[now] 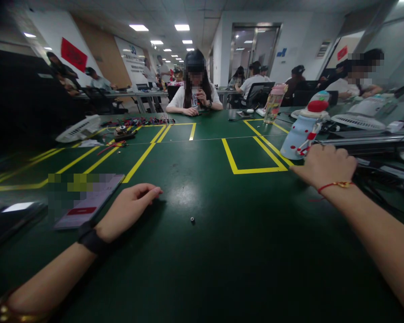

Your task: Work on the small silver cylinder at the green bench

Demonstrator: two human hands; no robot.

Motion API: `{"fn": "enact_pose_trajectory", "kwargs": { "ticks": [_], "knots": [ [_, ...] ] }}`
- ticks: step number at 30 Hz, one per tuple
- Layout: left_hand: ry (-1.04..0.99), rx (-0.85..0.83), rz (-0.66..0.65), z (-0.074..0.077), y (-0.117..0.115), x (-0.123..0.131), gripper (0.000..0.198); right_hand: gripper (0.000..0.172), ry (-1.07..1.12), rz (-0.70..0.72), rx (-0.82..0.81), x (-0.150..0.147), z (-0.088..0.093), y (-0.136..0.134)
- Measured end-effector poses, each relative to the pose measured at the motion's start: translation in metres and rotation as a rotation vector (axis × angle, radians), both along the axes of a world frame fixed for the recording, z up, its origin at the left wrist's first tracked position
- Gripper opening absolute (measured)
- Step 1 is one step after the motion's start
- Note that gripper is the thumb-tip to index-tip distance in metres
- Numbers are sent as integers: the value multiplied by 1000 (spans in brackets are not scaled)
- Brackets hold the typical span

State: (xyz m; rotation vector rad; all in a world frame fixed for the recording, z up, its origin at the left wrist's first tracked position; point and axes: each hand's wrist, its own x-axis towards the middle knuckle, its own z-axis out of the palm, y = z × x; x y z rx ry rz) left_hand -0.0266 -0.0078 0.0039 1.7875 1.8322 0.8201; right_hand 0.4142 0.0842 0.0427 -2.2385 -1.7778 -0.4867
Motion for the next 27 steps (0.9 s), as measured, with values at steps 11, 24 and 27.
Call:
{"fn": "enact_pose_trajectory", "kwargs": {
  "ticks": [11,24,27],
  "knots": [
    [29,11,-30,-3,0,1,40,29,283,1212,-352,-177,-47,-92],
    [37,11,-42,-5,-1,3,38,27,402,1093,-279,-154,-34,-76],
    [37,10,-45,-4,-1,3,38,31,283,582,-198,-102,-7,-47]
  ]
}}
